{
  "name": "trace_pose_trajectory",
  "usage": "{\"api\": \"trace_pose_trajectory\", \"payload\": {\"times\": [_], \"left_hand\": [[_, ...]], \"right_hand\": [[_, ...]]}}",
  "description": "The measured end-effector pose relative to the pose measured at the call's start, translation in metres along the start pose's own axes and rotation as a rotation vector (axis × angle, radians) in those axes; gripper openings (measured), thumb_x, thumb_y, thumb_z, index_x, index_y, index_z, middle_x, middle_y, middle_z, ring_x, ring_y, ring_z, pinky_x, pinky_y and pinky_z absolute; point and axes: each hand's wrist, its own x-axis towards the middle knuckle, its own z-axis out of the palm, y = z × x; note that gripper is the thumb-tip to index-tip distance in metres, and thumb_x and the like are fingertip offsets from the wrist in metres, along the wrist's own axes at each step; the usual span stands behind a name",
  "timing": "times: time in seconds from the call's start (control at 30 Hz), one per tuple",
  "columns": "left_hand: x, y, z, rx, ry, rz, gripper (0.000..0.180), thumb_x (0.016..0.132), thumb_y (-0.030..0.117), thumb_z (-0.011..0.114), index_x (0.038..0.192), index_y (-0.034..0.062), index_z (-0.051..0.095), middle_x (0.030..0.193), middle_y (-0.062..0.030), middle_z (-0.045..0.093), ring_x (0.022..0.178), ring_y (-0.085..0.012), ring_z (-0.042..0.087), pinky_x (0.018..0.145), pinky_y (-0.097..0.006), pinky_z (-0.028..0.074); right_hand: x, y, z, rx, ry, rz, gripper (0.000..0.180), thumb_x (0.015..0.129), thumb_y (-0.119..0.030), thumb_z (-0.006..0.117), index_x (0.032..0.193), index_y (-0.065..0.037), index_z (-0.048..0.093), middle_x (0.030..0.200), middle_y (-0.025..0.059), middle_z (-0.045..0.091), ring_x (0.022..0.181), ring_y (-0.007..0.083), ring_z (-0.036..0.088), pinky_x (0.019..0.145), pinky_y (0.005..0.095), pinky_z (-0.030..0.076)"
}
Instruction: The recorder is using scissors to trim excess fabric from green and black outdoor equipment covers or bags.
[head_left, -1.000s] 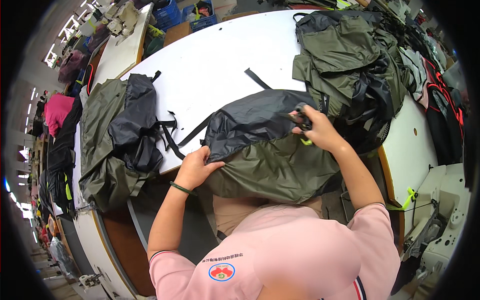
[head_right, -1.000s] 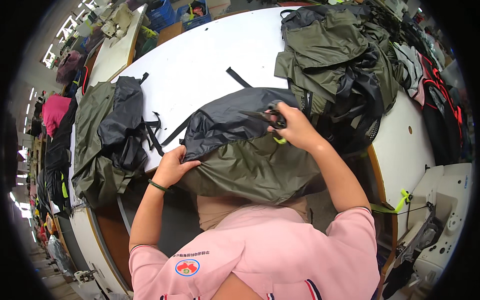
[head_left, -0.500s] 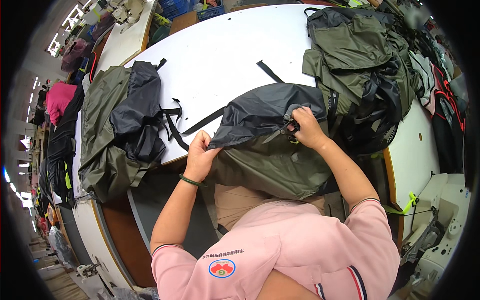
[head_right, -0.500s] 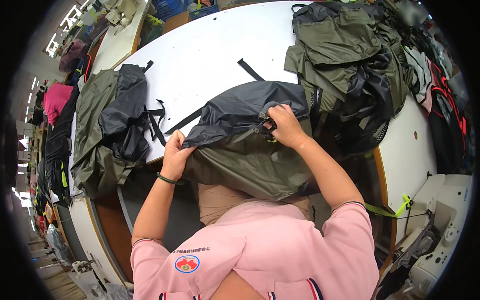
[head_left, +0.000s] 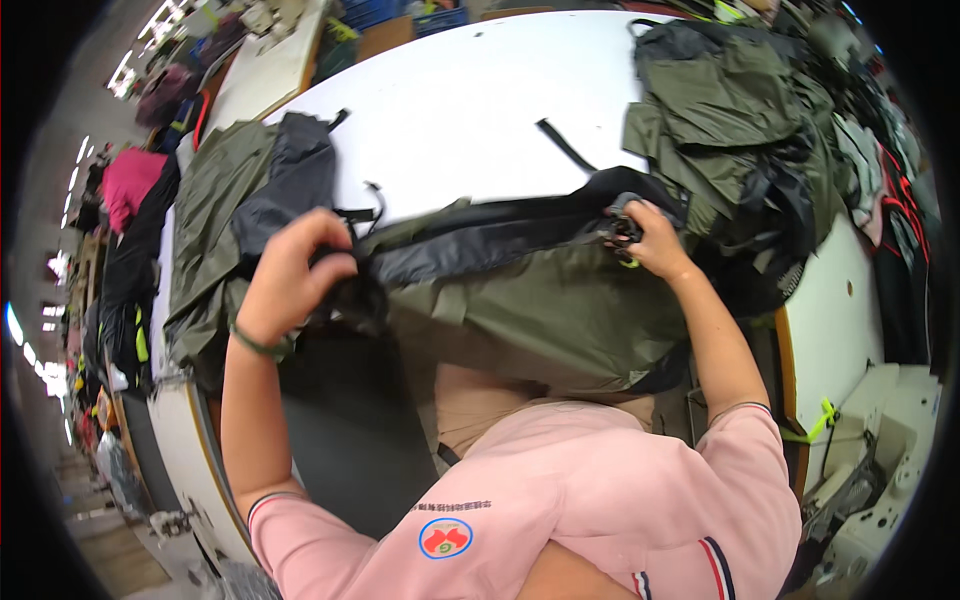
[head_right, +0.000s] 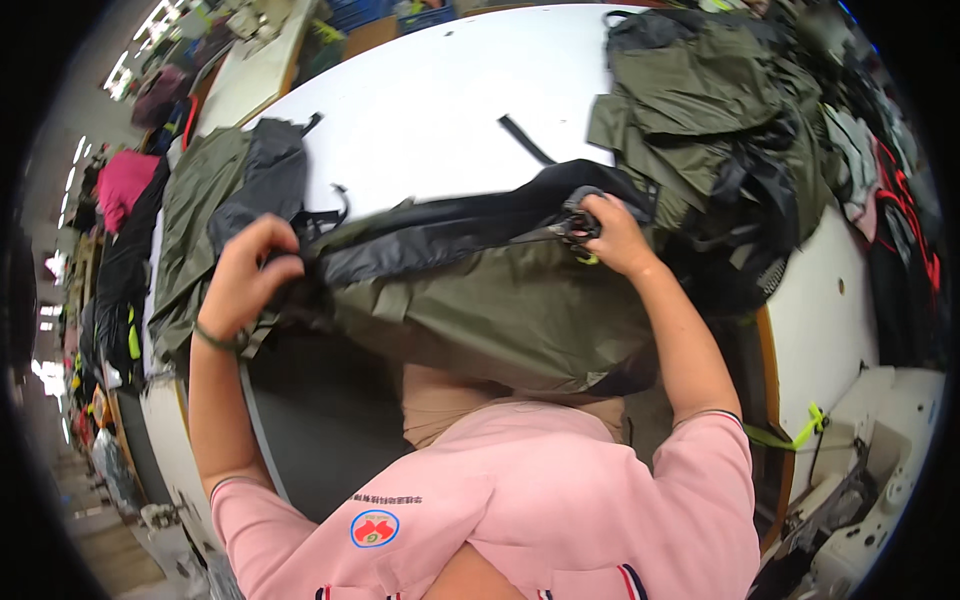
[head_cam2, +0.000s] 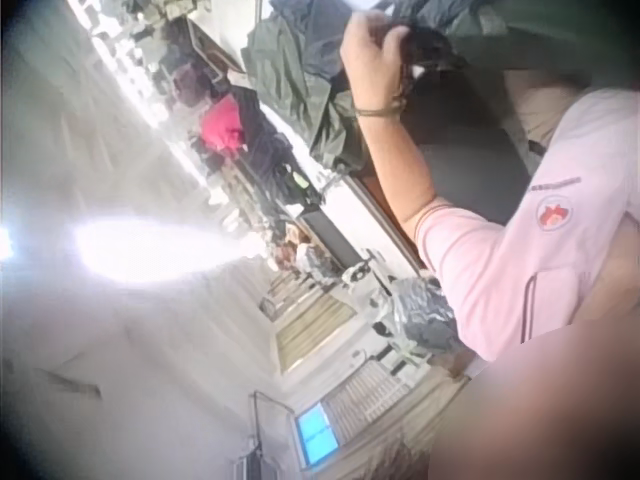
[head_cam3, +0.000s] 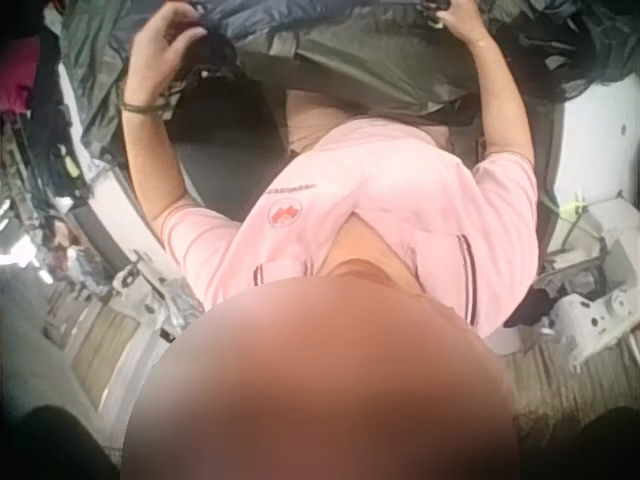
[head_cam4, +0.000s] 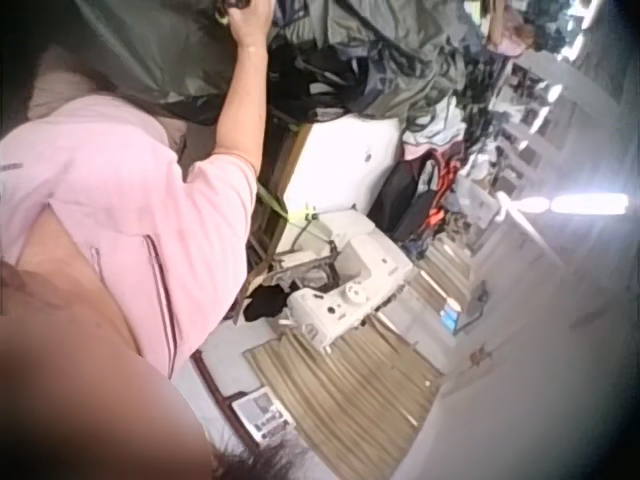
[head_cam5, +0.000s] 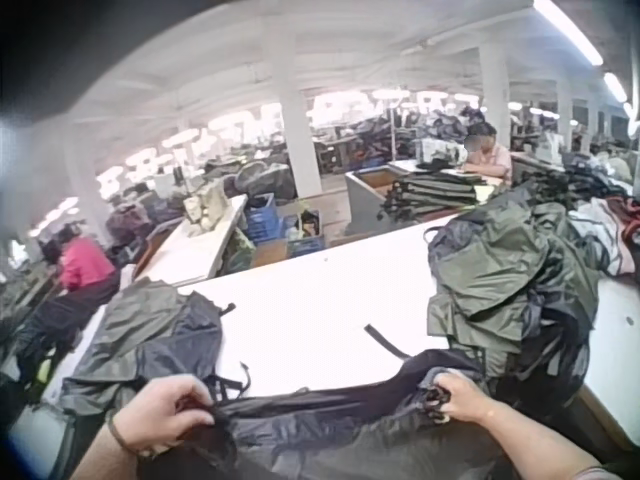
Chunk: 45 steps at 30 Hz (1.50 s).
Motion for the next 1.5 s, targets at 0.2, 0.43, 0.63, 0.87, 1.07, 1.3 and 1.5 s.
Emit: {"api": "trace_pose_trajectory", "payload": {"times": [0.2, 0.43, 0.63, 0.87, 1.07, 1.3, 1.5], "left_hand": [[-0.004, -0.045, 0.037, -0.219, 0.345, -0.189, 0.012, 0.084, 0.006, 0.071, 0.091, 0.0022, 0.062, 0.082, -0.0024, 0.062, 0.074, -0.0105, 0.058, 0.066, -0.025, 0.047], [-0.032, -0.071, 0.116, -0.042, -0.031, -0.218, 0.031, 0.077, 0.007, 0.073, 0.107, 0.0047, 0.064, 0.105, -0.0144, 0.061, 0.100, -0.0349, 0.059, 0.087, -0.041, 0.049], [-0.027, -0.102, 0.135, 0.063, 0.029, -0.075, 0.024, 0.072, 0.009, 0.077, 0.092, 0.0056, 0.065, 0.096, -0.0118, 0.059, 0.094, -0.0342, 0.057, 0.084, -0.042, 0.046], [-0.035, -0.116, 0.108, -0.018, 0.113, 0.013, 0.011, 0.073, 0.015, 0.076, 0.076, 0.0103, 0.067, 0.080, -0.0041, 0.067, 0.084, -0.0279, 0.061, 0.077, -0.040, 0.044], [-0.036, -0.084, 0.073, -0.465, 0.084, -0.144, 0.008, 0.086, 0.008, 0.066, 0.088, 0.0020, 0.061, 0.081, -0.0069, 0.063, 0.079, -0.0164, 0.058, 0.077, -0.029, 0.047], [0.036, -0.077, 0.020, -0.161, 0.319, 0.006, 0.007, 0.091, 0.008, 0.059, 0.091, 0.0012, 0.057, 0.081, -0.0052, 0.058, 0.079, -0.0123, 0.055, 0.075, -0.027, 0.046], [0.097, -0.106, 0.014, 0.265, 0.559, -0.011, 0.022, 0.085, 0.021, 0.070, 0.100, 0.0070, 0.063, 0.096, -0.0143, 0.067, 0.093, -0.0343, 0.063, 0.082, -0.043, 0.049]], "right_hand": [[0.001, 0.001, -0.013, 0.069, 0.006, 0.039, 0.039, 0.067, -0.010, 0.083, 0.094, -0.004, 0.055, 0.101, 0.0094, 0.066, 0.097, 0.0319, 0.057, 0.086, 0.0371, 0.046], [0.007, -0.037, -0.025, -0.002, -0.052, 0.141, 0.042, 0.068, 0.002, 0.082, 0.103, -0.001, 0.060, 0.108, 0.0116, 0.067, 0.098, 0.0308, 0.062, 0.085, 0.0377, 0.049], [0.000, -0.043, 0.004, -0.176, -0.018, -0.166, 0.035, 0.069, -0.004, 0.078, 0.095, -0.005, 0.054, 0.095, 0.0115, 0.059, 0.090, 0.0364, 0.053, 0.082, 0.0402, 0.042], [0.001, -0.011, -0.010, 0.003, -0.030, 0.125, 0.030, 0.069, 0.008, 0.068, 0.092, -0.001, 0.051, 0.080, 0.0142, 0.060, 0.079, 0.0327, 0.059, 0.071, 0.0385, 0.047], [0.013, -0.030, -0.039, 0.163, 0.009, 0.157, 0.035, 0.071, 0.006, 0.077, 0.086, -0.001, 0.047, 0.075, 0.0018, 0.048, 0.072, 0.0122, 0.040, 0.068, 0.0238, 0.040], [0.094, -0.033, -0.079, 0.137, 0.180, 0.090, 0.023, 0.077, -0.002, 0.070, 0.082, -0.003, 0.048, 0.074, 0.0034, 0.049, 0.071, 0.0125, 0.045, 0.067, 0.0287, 0.043], [0.116, -0.051, -0.084, 0.461, 0.203, 0.195, 0.017, 0.080, 0.007, 0.058, 0.096, 0.001, 0.059, 0.091, 0.0069, 0.067, 0.085, 0.0143, 0.066, 0.080, 0.0267, 0.053]]}}
